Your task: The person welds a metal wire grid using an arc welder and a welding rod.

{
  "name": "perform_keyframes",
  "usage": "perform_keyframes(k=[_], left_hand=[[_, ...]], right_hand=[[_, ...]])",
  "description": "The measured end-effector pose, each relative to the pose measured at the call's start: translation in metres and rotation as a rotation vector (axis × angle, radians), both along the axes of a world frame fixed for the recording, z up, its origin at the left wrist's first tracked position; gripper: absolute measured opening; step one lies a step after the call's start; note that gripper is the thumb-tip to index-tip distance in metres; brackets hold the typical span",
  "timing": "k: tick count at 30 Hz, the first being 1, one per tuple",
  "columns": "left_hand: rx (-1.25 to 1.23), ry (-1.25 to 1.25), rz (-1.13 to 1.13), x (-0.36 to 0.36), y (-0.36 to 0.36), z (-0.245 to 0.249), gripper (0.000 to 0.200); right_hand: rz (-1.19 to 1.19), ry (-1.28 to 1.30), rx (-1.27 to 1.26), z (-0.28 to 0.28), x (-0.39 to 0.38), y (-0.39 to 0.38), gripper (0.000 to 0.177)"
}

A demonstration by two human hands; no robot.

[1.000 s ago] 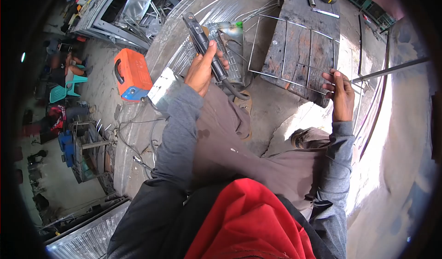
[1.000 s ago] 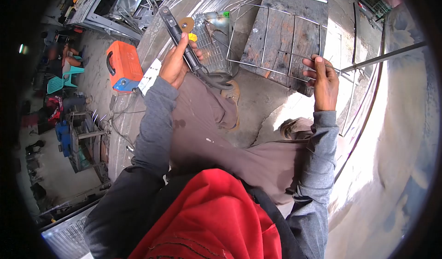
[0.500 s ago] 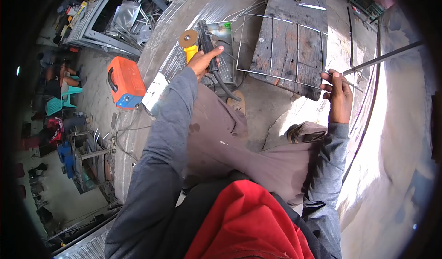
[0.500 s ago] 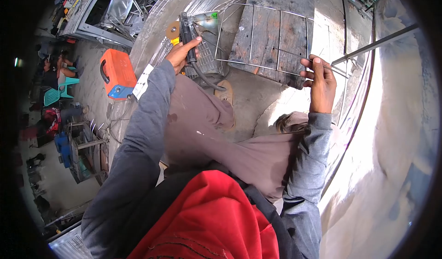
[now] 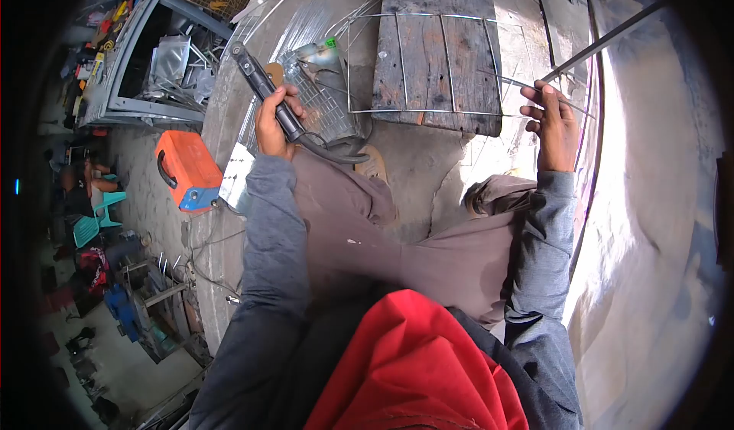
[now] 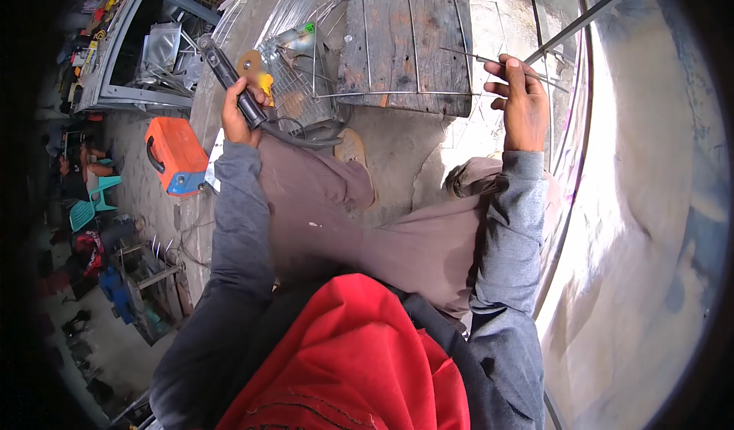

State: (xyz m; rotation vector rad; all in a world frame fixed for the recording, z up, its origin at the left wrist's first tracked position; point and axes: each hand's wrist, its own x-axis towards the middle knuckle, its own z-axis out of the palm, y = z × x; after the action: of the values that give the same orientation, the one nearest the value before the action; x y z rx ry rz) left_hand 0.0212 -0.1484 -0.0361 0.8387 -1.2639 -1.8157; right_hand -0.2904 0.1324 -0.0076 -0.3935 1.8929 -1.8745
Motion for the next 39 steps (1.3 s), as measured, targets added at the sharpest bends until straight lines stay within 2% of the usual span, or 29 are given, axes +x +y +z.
perform_keyframes(k=[3, 4, 10, 14, 17, 20, 23, 28, 39], left_hand=[[-0.018, -0.06, -0.036, 0.0, 0.02, 0.005, 0.031], [-0.023, -0.166, -0.006, -0.002, 0.029, 0.01, 0.03], [-0.052, -0.436, -0.14, -0.004, 0.038, 0.007, 0.035], [-0.062, -0.451, -0.222, -0.004, 0.043, 0.011, 0.036], [-0.142, -0.486, -0.217, 0.001, 0.044, 0.008, 0.036], [-0.078, -0.507, -0.185, 0.012, 0.049, 0.015, 0.035], [-0.128, -0.563, -0.185, 0.022, 0.051, 0.022, 0.035], [-0.081, -0.545, -0.142, 0.035, 0.046, 0.015, 0.035], [-0.102, -0.617, -0.185, 0.037, 0.049, 0.021, 0.039]], right_hand=[[-0.023, -0.004, -0.01, -0.001, -0.005, 0.002, 0.038], [0.003, -0.009, -0.012, -0.003, -0.003, 0.001, 0.038], [0.176, -0.061, 0.085, -0.032, 0.028, -0.028, 0.044], [0.208, -0.013, 0.101, -0.035, 0.037, -0.04, 0.047], [0.21, -0.013, 0.092, -0.036, 0.041, -0.047, 0.048], [0.205, -0.022, 0.081, -0.036, 0.041, -0.051, 0.046], [0.18, 0.008, 0.104, -0.035, 0.039, -0.055, 0.045], [0.155, -0.004, 0.111, -0.037, 0.04, -0.061, 0.043], [0.171, -0.02, 0.115, -0.038, 0.041, -0.062, 0.042]])
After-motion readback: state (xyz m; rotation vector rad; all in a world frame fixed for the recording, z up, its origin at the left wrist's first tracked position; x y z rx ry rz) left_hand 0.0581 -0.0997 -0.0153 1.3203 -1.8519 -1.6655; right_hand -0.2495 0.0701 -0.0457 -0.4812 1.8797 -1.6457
